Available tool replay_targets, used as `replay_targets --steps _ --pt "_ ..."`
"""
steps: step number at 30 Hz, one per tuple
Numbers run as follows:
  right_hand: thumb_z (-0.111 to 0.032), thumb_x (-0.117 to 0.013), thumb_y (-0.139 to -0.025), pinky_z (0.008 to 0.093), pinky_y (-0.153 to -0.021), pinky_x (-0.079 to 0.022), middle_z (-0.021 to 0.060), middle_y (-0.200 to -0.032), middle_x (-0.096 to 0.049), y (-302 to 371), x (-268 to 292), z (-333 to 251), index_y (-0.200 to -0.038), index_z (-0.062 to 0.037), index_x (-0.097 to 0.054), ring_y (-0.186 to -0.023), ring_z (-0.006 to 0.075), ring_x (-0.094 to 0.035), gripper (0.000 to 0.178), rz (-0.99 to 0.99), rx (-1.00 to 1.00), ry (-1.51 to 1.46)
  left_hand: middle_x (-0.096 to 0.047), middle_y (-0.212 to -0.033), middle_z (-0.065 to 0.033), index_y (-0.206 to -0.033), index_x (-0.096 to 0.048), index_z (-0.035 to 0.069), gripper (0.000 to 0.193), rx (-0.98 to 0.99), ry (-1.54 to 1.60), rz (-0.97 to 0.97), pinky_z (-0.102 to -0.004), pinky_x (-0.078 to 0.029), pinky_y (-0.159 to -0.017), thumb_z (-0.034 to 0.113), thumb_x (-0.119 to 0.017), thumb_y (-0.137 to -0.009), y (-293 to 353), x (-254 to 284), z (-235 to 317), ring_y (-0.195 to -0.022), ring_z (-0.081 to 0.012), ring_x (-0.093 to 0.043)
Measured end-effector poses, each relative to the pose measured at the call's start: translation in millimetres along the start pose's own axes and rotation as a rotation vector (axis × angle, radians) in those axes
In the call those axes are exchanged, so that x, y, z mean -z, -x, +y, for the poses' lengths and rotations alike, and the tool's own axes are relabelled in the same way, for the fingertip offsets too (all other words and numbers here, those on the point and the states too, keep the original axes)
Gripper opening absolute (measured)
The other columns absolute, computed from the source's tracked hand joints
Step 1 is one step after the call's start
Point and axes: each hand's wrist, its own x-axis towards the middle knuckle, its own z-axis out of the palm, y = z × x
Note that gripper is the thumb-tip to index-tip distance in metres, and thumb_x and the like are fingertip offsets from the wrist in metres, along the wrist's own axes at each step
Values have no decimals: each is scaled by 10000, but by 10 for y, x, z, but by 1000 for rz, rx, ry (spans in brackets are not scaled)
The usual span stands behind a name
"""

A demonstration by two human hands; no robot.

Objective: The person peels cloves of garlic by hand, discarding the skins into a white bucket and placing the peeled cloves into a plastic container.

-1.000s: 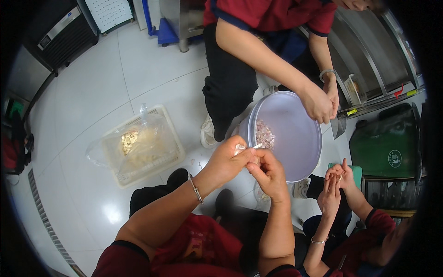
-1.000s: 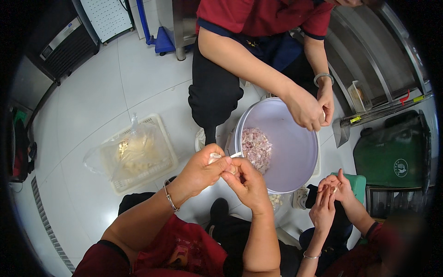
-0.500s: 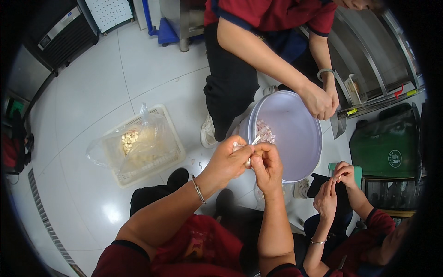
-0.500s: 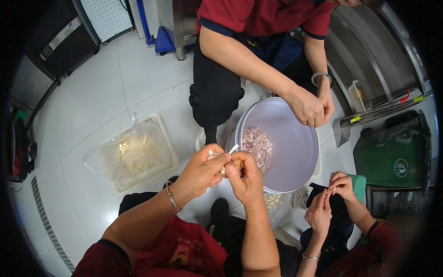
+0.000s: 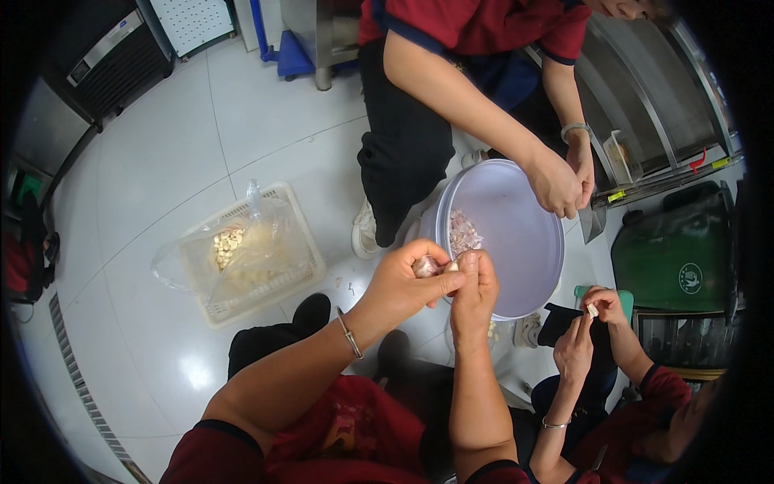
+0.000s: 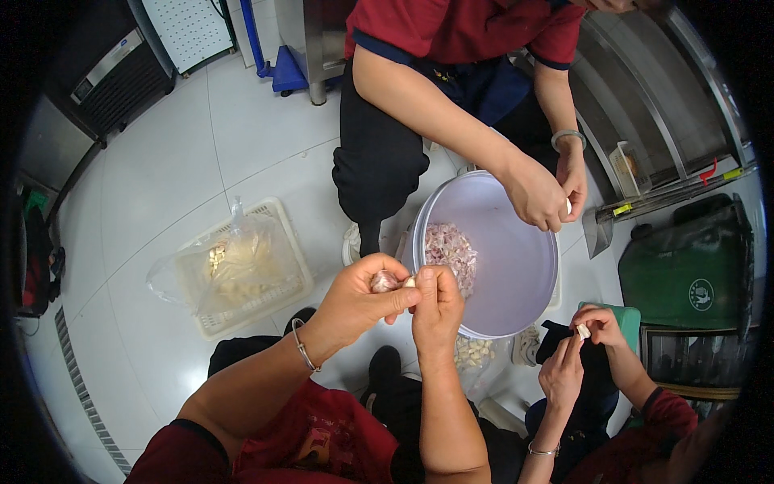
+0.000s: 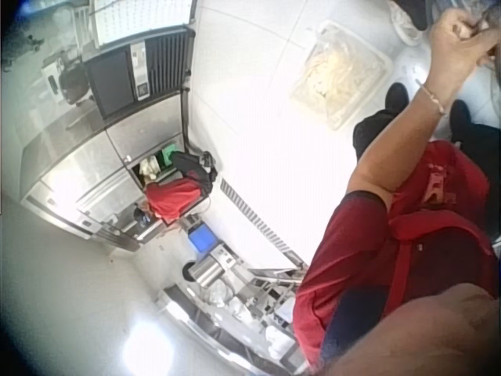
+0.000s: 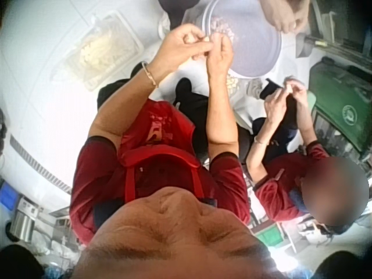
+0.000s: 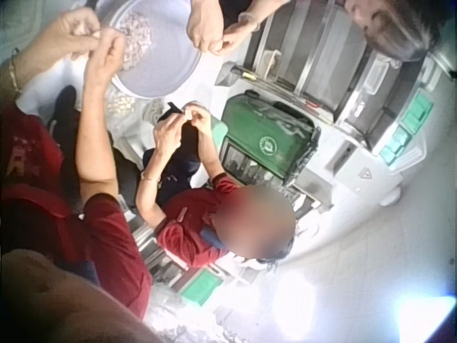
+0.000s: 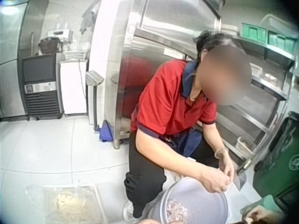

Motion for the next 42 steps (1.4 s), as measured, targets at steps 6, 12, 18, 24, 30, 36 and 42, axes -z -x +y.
replay_targets --steps 6,12,18,24,30,36,42 --pt "-268 -517 -949 190 -474 -331 -27 -644 -477 4 51 86 -816 -58 -496 -538 34 -405 249 -54 -41 -63 -554 -626 -40 -880 -534 21 134 23 35 -26 -205 -375 -442 144 -571 -914 10 24 43 -503 -69 -487" --pt "-247 -498 -955 195 -478 -329 -30 -640 -467 -4 42 54 -805 -66 -484 -544 34 -391 236 -66 -94 -118 -556 -624 -46 -880 -539 11 128 24 45 35 -212 -377 -441 133 -560 -916 44 -22 35 -494 -74 -485" --pt "-200 -451 -961 207 -476 -326 -28 -639 -457 13 0 70 -779 -65 -471 -554 34 -386 227 -26 -56 -58 -562 -628 -52 -859 -539 3 88 21 99 73 -213 -371 -415 80 -558 -897 50 -30 0 -473 -75 -482" --pt "-200 -415 -964 212 -473 -324 -23 -618 -441 27 19 126 -761 -62 -464 -539 42 -382 250 12 20 28 -563 -633 -55 -834 -534 4 58 33 148 92 -213 -370 -393 40 -558 -872 53 -51 -20 -460 -71 -486" --pt "-254 -402 -975 210 -483 -332 -12 -639 -466 -4 1 69 -807 -57 -479 -548 50 -404 271 -71 -61 -105 -574 -655 -63 -843 -535 4 46 22 154 104 -204 -375 -399 31 -567 -864 17 -22 -20 -482 -70 -510" --pt "-289 -419 -977 204 -488 -334 0 -681 -496 -56 49 49 -913 -46 -487 -548 49 -408 260 -154 -154 -101 -592 -670 -78 -841 -540 14 51 74 142 128 -209 -396 -421 45 -573 -865 8 16 53 -507 -82 -538" --pt "-246 -423 -975 216 -486 -320 19 -665 -476 -84 145 -55 -953 -41 -479 -509 67 -371 214 -274 -292 -495 -595 -700 -72 -836 -546 28 100 200 351 71 -230 -415 -455 118 -544 -880 8 68 87 -542 -112 -558"
